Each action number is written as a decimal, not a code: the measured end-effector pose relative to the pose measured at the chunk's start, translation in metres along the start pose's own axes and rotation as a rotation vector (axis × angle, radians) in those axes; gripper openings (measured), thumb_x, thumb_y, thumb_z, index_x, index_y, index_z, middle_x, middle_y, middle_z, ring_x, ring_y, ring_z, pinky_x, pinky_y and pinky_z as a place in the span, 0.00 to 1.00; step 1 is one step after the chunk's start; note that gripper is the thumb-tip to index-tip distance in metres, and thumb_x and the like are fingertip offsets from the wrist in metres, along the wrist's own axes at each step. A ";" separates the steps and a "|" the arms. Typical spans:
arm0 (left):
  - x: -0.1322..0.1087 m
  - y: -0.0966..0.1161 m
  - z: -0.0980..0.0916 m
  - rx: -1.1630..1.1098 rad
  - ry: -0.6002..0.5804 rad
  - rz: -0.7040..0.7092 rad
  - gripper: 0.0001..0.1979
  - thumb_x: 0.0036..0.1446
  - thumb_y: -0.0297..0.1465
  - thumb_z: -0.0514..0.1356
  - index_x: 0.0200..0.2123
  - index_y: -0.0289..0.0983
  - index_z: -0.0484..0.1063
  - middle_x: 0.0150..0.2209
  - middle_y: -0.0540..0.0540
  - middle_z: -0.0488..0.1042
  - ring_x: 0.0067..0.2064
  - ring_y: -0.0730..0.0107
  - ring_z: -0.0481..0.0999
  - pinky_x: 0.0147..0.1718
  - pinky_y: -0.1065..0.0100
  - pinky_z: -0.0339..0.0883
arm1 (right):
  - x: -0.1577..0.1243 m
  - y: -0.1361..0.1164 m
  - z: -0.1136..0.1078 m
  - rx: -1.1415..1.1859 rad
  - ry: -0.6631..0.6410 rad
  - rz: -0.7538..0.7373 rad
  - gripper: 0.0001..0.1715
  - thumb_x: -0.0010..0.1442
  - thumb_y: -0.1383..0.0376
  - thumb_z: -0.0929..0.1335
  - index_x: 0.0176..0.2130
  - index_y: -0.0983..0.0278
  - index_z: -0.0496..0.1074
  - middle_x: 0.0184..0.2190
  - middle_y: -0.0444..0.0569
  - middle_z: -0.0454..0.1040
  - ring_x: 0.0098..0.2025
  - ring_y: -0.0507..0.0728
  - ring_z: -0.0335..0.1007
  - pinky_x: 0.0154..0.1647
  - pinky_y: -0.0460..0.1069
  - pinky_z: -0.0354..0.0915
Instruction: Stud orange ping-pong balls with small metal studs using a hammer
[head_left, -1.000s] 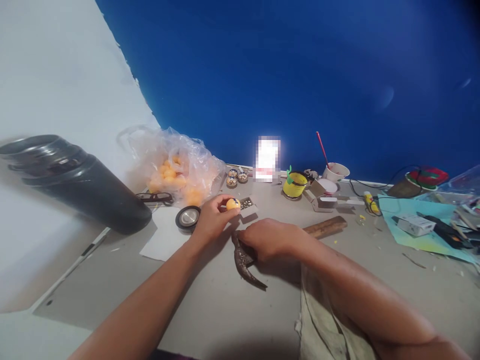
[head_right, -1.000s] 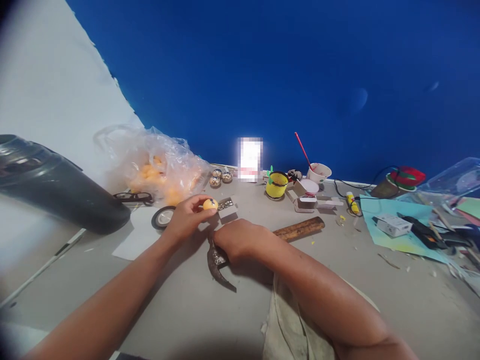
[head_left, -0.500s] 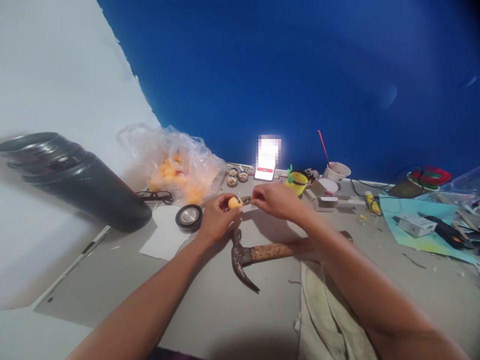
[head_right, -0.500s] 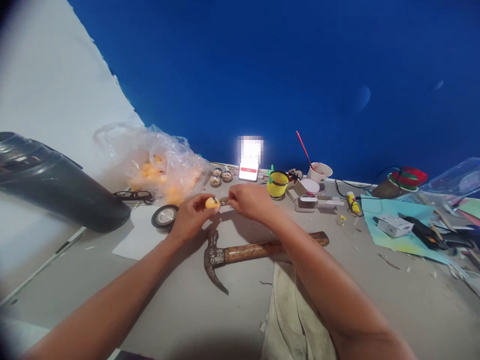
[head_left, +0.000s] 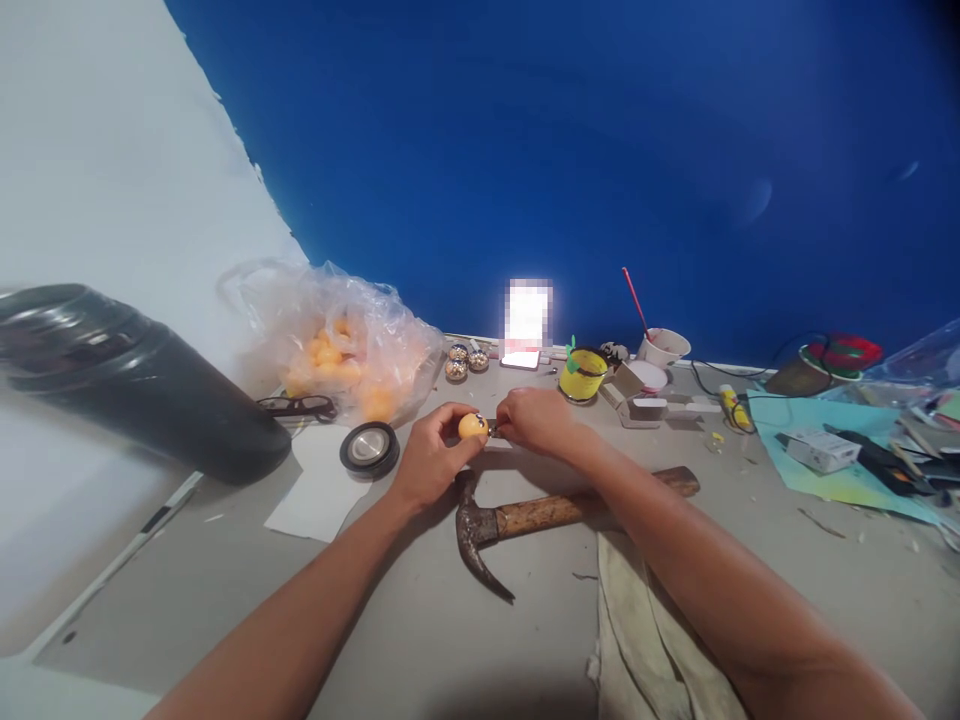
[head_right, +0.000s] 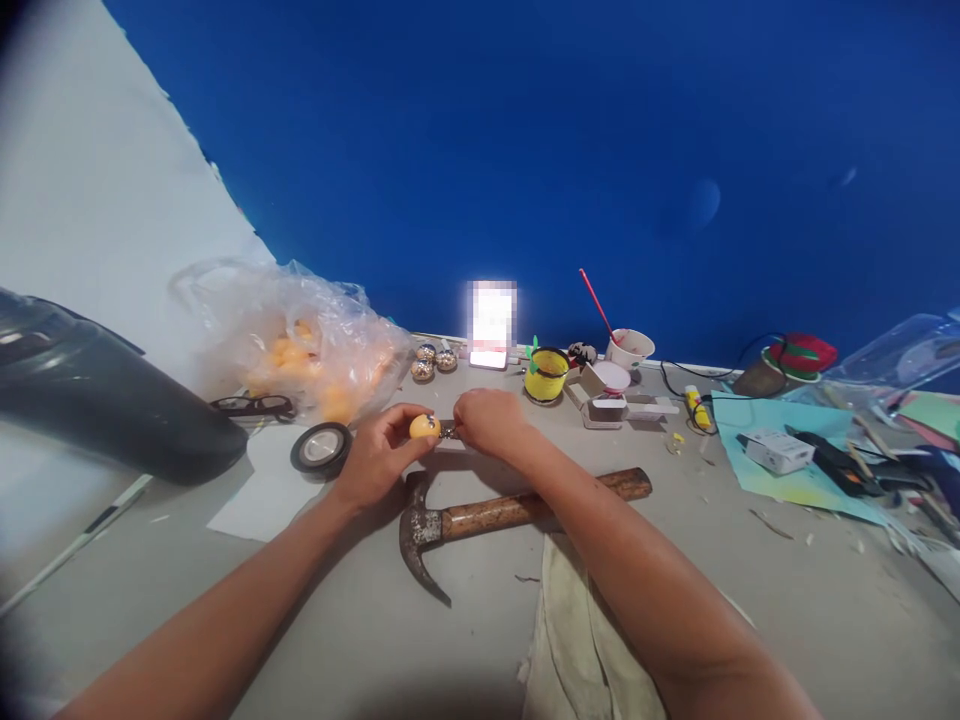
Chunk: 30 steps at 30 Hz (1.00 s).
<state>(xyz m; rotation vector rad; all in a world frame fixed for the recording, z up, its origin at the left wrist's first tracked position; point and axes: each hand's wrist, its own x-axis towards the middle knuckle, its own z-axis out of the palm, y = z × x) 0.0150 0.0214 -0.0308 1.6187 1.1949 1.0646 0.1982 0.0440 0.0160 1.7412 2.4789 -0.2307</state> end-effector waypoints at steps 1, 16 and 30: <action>0.000 0.000 0.000 0.006 0.010 -0.003 0.13 0.50 0.34 0.68 0.40 0.38 0.77 0.38 0.45 0.80 0.40 0.61 0.78 0.40 0.64 0.71 | 0.000 0.000 0.001 -0.005 0.003 -0.012 0.16 0.65 0.62 0.65 0.46 0.60 0.81 0.47 0.57 0.80 0.48 0.64 0.76 0.40 0.50 0.64; 0.001 0.000 -0.001 0.017 0.039 -0.007 0.14 0.50 0.36 0.67 0.41 0.37 0.76 0.38 0.45 0.80 0.40 0.59 0.79 0.40 0.61 0.71 | 0.003 0.001 0.006 -0.015 0.054 -0.108 0.15 0.63 0.63 0.66 0.43 0.58 0.82 0.44 0.53 0.81 0.46 0.62 0.77 0.34 0.49 0.60; 0.003 0.002 -0.002 0.006 0.085 -0.051 0.15 0.48 0.35 0.67 0.40 0.37 0.76 0.38 0.44 0.80 0.39 0.58 0.79 0.39 0.61 0.72 | 0.003 -0.005 0.010 0.024 0.172 -0.077 0.16 0.67 0.62 0.63 0.42 0.63 0.79 0.42 0.54 0.81 0.43 0.60 0.76 0.36 0.50 0.60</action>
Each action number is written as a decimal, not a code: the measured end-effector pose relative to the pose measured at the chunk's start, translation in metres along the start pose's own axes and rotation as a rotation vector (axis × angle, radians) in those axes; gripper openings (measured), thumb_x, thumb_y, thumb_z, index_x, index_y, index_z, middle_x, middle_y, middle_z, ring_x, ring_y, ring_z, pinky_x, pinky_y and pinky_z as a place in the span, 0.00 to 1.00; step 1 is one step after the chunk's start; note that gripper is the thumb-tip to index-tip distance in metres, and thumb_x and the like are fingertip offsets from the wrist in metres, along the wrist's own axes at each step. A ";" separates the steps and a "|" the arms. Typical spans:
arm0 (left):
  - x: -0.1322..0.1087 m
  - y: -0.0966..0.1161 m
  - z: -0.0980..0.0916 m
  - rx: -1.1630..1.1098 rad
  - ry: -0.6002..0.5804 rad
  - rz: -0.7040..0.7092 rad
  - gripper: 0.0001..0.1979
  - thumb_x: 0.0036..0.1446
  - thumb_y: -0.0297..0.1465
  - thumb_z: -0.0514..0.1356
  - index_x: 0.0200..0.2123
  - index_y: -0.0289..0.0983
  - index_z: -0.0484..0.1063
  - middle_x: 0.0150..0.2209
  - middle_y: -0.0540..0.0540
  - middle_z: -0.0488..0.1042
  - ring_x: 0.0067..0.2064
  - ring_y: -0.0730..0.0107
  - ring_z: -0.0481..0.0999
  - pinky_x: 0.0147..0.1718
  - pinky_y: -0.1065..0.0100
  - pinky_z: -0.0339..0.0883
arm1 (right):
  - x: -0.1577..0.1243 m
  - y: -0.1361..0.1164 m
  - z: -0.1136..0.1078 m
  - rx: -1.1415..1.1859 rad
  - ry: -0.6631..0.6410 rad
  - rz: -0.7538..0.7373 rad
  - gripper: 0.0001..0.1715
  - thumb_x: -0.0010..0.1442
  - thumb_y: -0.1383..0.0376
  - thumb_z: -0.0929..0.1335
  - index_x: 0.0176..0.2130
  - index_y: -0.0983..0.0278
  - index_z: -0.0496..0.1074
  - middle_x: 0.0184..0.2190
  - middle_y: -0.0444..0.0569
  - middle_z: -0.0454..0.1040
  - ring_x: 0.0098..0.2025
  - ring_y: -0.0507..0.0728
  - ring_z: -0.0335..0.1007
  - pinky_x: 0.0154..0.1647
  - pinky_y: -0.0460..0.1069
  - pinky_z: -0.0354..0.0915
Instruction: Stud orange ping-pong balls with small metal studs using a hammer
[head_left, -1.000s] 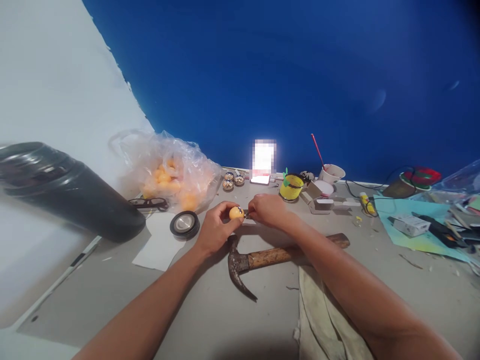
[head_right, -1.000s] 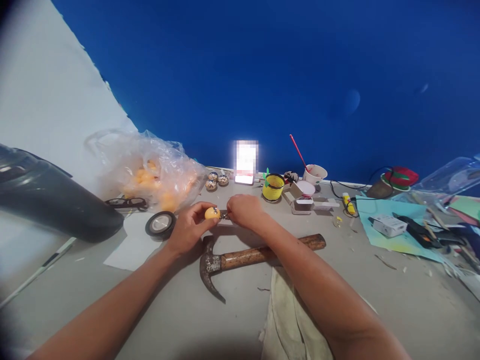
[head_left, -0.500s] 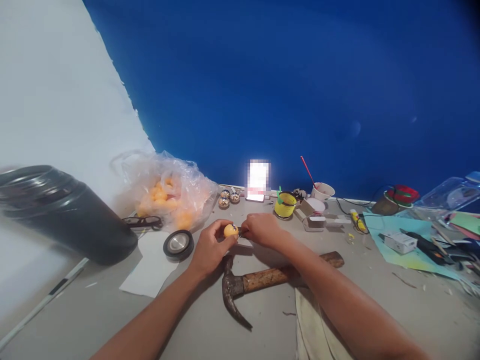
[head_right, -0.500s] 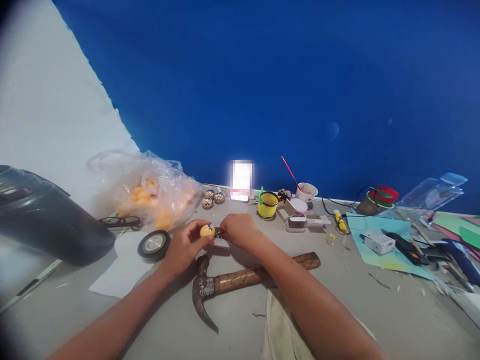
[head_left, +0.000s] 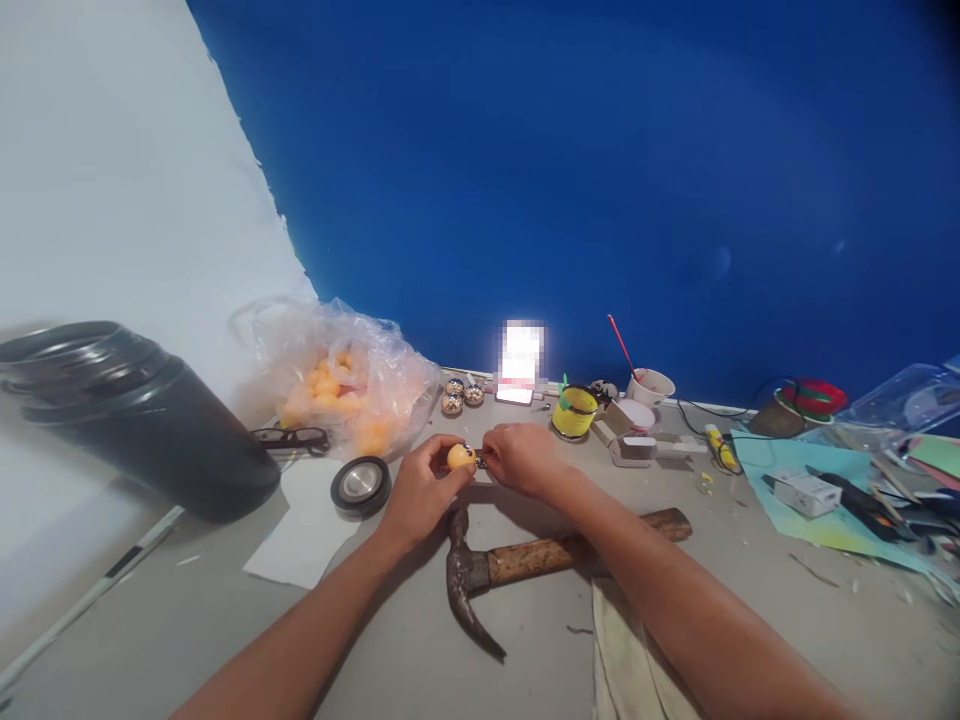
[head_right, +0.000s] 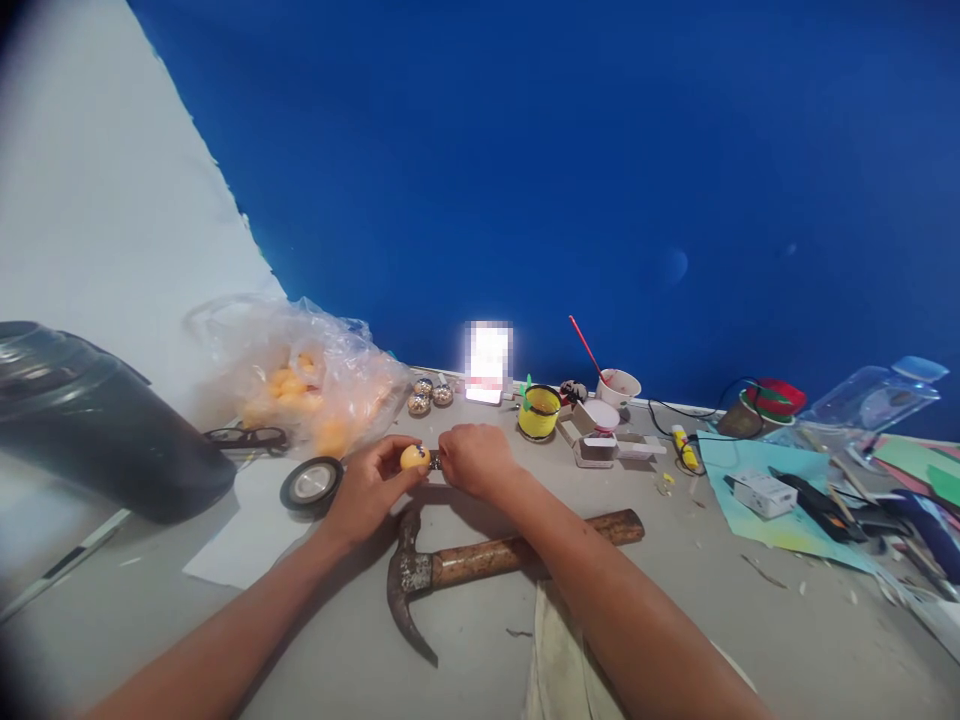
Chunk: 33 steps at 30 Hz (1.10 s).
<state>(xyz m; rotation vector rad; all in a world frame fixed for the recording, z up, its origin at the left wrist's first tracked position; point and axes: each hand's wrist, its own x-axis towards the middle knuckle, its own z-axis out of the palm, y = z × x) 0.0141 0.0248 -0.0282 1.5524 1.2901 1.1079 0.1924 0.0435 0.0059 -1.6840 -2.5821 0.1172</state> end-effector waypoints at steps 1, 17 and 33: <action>0.000 0.000 0.000 0.004 -0.004 0.003 0.14 0.49 0.35 0.67 0.40 0.37 0.76 0.38 0.44 0.80 0.39 0.58 0.79 0.39 0.61 0.72 | 0.000 0.000 0.001 -0.003 0.002 0.005 0.15 0.66 0.63 0.63 0.42 0.63 0.79 0.42 0.55 0.81 0.42 0.61 0.76 0.36 0.49 0.59; 0.000 -0.002 0.000 0.011 0.008 0.028 0.15 0.47 0.34 0.68 0.40 0.38 0.77 0.36 0.47 0.80 0.36 0.61 0.78 0.38 0.62 0.71 | 0.003 0.015 0.007 0.404 0.046 -0.008 0.08 0.60 0.65 0.69 0.37 0.63 0.79 0.36 0.47 0.81 0.37 0.54 0.72 0.35 0.47 0.57; 0.000 0.008 -0.002 -0.457 0.025 -0.161 0.28 0.41 0.33 0.74 0.49 0.37 0.77 0.41 0.44 0.82 0.41 0.61 0.80 0.41 0.62 0.73 | 0.005 0.022 0.009 1.644 -0.080 -0.013 0.20 0.48 0.56 0.79 0.36 0.65 0.77 0.23 0.39 0.70 0.22 0.46 0.54 0.23 0.45 0.50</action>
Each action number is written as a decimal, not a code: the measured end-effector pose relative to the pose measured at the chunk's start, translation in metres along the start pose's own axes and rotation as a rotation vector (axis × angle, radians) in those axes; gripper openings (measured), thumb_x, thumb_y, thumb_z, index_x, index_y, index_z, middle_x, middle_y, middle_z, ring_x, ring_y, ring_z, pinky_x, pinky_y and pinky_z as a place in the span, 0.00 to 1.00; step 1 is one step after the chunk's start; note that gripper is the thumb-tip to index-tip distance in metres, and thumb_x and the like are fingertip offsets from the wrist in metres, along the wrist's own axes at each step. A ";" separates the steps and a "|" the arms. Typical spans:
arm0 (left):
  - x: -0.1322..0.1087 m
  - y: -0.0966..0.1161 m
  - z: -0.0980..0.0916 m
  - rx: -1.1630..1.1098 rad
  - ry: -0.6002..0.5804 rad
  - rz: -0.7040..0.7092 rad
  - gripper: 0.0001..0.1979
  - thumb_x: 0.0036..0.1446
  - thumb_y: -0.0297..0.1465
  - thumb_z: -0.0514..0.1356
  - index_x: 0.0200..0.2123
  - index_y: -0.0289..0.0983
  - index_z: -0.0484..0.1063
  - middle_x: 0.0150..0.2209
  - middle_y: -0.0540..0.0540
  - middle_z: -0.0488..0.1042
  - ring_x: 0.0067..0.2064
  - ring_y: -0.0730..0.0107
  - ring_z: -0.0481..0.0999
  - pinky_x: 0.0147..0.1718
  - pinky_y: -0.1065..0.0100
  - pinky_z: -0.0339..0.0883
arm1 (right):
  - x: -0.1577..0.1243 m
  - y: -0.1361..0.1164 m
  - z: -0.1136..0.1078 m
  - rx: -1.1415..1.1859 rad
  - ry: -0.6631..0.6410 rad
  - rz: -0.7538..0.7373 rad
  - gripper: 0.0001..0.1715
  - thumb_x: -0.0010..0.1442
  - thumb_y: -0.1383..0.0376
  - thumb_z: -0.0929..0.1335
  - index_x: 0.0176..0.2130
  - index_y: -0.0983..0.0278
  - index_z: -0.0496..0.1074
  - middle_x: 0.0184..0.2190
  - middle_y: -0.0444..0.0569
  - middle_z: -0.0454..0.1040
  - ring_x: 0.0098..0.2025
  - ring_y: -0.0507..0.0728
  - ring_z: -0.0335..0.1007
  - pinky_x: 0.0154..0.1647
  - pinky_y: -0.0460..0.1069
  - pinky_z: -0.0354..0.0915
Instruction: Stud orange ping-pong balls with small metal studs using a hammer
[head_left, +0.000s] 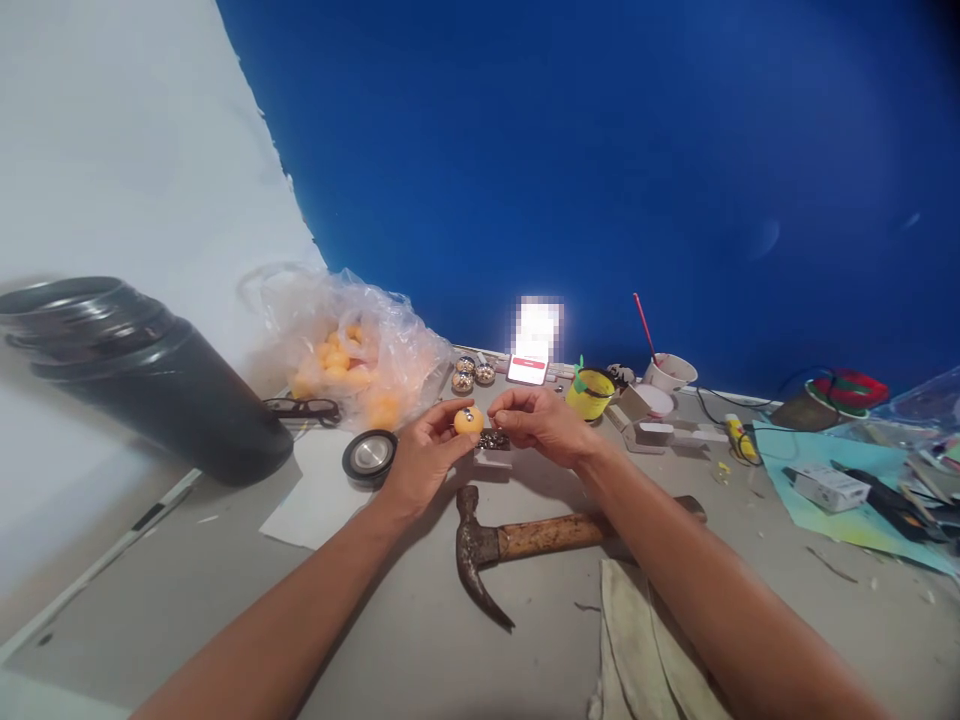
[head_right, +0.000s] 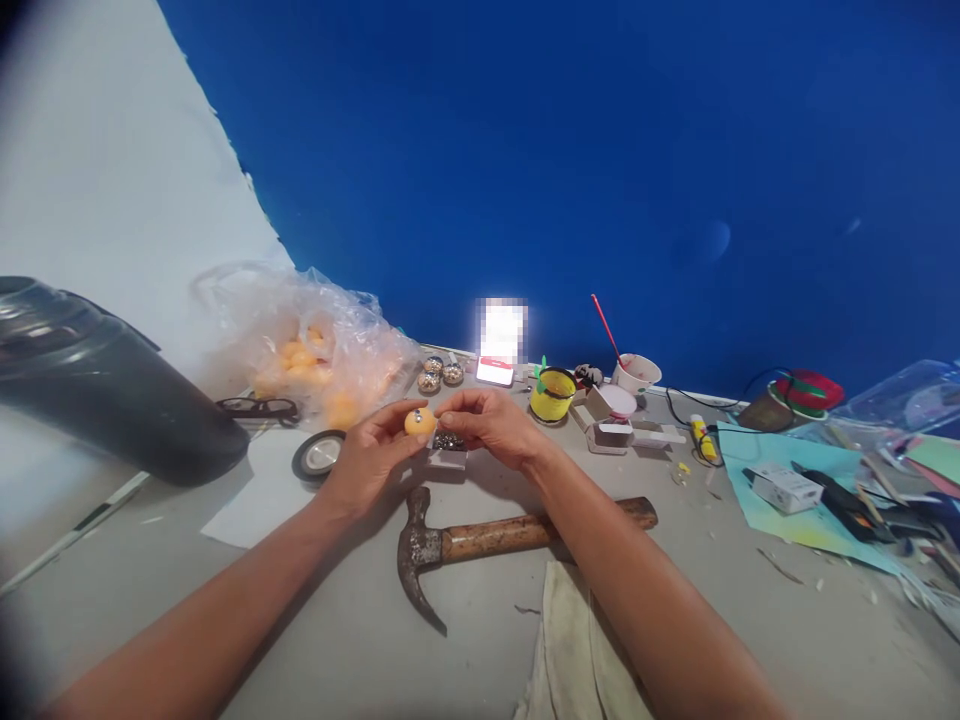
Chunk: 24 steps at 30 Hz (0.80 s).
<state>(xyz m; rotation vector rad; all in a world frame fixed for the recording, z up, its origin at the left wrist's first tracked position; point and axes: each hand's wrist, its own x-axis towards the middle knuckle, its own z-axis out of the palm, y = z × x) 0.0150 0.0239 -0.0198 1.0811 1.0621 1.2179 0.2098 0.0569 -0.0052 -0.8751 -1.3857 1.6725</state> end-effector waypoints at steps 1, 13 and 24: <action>-0.001 0.000 0.000 0.015 -0.004 0.017 0.28 0.42 0.34 0.74 0.49 0.37 0.77 0.42 0.44 0.82 0.42 0.60 0.80 0.42 0.61 0.73 | 0.000 0.001 0.001 0.005 -0.014 0.000 0.19 0.49 0.56 0.79 0.36 0.66 0.77 0.23 0.39 0.70 0.22 0.46 0.54 0.23 0.44 0.49; -0.003 -0.006 -0.001 0.214 0.019 0.159 0.24 0.48 0.35 0.71 0.50 0.37 0.77 0.41 0.43 0.82 0.42 0.58 0.81 0.42 0.59 0.74 | 0.000 0.005 0.009 -0.029 0.091 0.045 0.16 0.44 0.58 0.81 0.32 0.64 0.80 0.23 0.44 0.75 0.22 0.48 0.59 0.23 0.46 0.52; -0.002 -0.002 -0.001 0.239 0.040 0.146 0.23 0.46 0.33 0.71 0.48 0.37 0.78 0.40 0.44 0.82 0.40 0.60 0.81 0.39 0.62 0.74 | 0.003 0.012 0.007 0.022 0.084 0.058 0.18 0.43 0.58 0.82 0.31 0.65 0.80 0.22 0.44 0.74 0.21 0.47 0.57 0.22 0.45 0.48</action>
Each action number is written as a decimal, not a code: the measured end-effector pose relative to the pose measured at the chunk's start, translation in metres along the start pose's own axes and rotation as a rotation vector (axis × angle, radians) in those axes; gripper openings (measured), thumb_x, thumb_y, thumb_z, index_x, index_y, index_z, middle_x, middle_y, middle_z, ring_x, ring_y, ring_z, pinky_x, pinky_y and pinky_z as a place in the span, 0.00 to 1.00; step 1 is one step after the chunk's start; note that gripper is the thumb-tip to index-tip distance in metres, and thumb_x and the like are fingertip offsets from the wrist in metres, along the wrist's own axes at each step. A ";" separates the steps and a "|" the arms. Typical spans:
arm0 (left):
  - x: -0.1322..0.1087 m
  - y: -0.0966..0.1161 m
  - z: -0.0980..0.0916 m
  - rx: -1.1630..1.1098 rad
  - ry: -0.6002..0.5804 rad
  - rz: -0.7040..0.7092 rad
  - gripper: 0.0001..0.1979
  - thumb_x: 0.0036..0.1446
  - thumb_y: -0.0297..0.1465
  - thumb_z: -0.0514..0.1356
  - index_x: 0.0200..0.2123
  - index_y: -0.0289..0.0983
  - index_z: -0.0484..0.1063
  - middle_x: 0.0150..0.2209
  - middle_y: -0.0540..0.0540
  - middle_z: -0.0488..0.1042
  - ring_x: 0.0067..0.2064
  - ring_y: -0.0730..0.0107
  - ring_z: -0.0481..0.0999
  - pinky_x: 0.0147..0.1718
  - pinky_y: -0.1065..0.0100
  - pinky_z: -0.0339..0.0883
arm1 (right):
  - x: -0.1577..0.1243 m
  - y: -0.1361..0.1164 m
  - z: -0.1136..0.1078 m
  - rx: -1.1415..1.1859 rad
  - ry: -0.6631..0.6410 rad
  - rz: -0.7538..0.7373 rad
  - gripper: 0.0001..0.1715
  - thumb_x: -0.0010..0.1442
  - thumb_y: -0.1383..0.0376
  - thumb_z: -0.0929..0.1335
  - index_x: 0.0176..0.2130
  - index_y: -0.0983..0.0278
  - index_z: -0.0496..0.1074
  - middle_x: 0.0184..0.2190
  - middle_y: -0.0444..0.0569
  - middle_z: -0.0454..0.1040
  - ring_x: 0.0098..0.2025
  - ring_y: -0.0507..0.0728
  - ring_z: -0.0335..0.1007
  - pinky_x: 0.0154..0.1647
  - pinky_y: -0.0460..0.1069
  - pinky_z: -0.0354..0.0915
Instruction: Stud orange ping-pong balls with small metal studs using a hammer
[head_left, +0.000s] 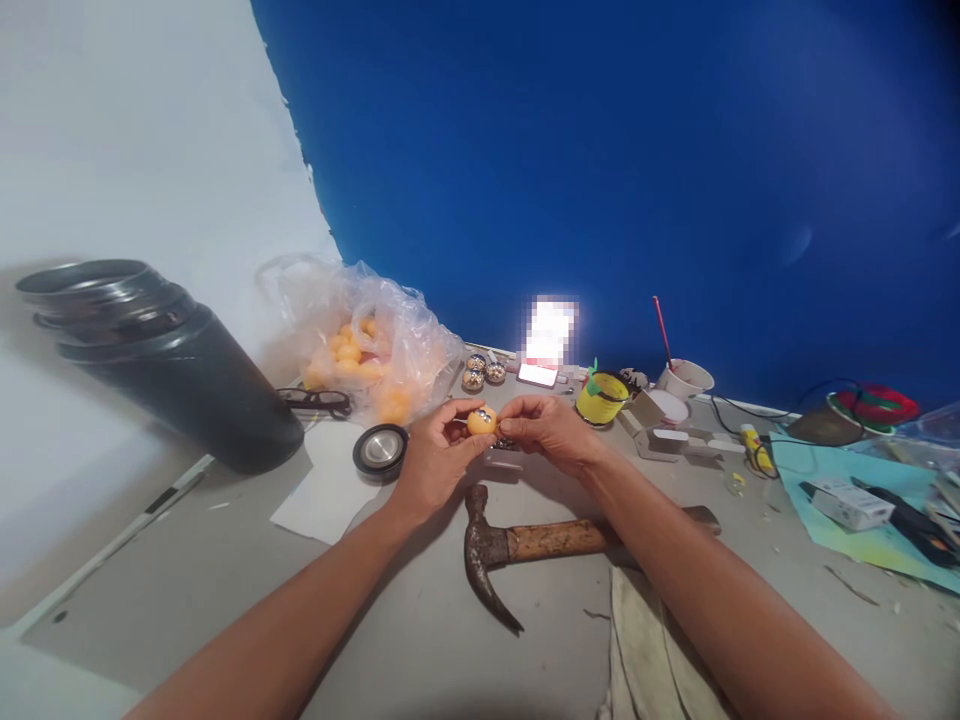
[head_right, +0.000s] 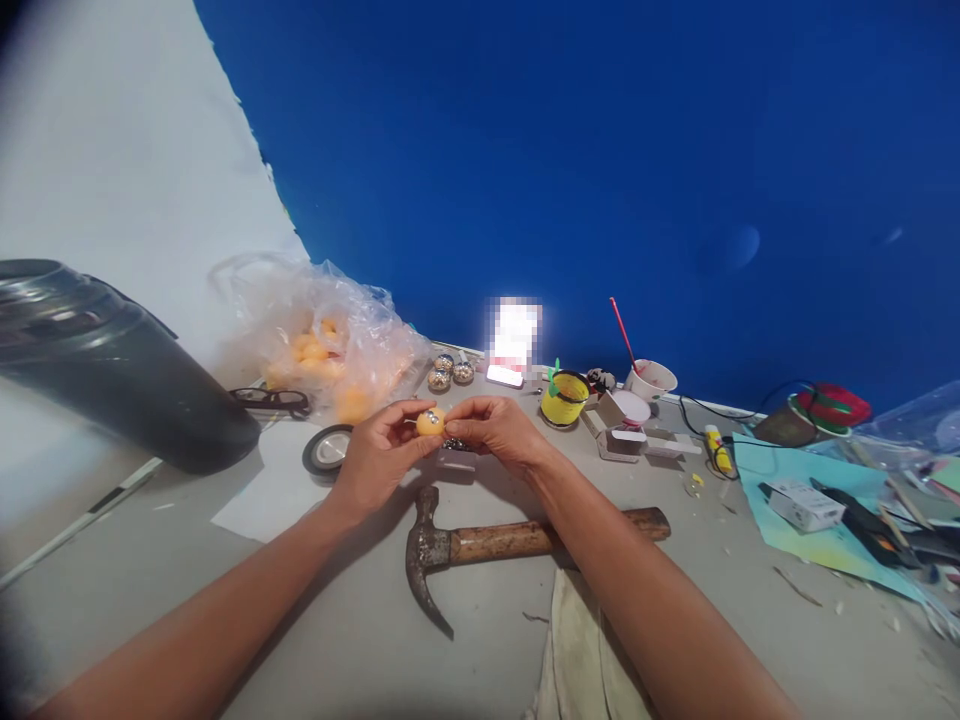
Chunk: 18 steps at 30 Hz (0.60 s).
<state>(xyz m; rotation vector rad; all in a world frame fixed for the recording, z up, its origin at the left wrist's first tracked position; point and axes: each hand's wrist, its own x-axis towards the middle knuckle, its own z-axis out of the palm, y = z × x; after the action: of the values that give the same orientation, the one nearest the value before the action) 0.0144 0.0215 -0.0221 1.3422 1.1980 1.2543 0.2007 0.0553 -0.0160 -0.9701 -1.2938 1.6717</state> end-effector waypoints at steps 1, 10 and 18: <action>0.000 0.000 0.000 0.009 0.005 0.005 0.22 0.46 0.33 0.71 0.47 0.37 0.78 0.40 0.44 0.82 0.40 0.61 0.81 0.39 0.62 0.74 | 0.000 0.000 0.001 0.000 0.004 0.002 0.18 0.43 0.58 0.82 0.31 0.65 0.80 0.21 0.44 0.74 0.21 0.47 0.56 0.22 0.45 0.48; -0.001 0.000 0.000 0.035 0.028 0.001 0.22 0.45 0.33 0.71 0.46 0.37 0.79 0.38 0.44 0.82 0.39 0.61 0.81 0.38 0.63 0.73 | -0.001 -0.001 0.003 -0.044 0.022 0.000 0.16 0.43 0.59 0.81 0.31 0.65 0.80 0.22 0.44 0.74 0.21 0.47 0.56 0.23 0.46 0.48; -0.002 0.003 0.002 0.028 0.046 -0.022 0.22 0.44 0.33 0.71 0.45 0.37 0.79 0.37 0.45 0.82 0.38 0.61 0.81 0.37 0.63 0.73 | -0.001 -0.004 0.003 -0.057 0.010 0.013 0.16 0.43 0.59 0.80 0.31 0.65 0.81 0.21 0.44 0.74 0.21 0.47 0.55 0.23 0.46 0.48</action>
<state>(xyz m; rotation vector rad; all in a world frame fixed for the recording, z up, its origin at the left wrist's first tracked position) 0.0164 0.0191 -0.0197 1.3232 1.2630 1.2629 0.1988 0.0537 -0.0111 -1.0213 -1.3372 1.6455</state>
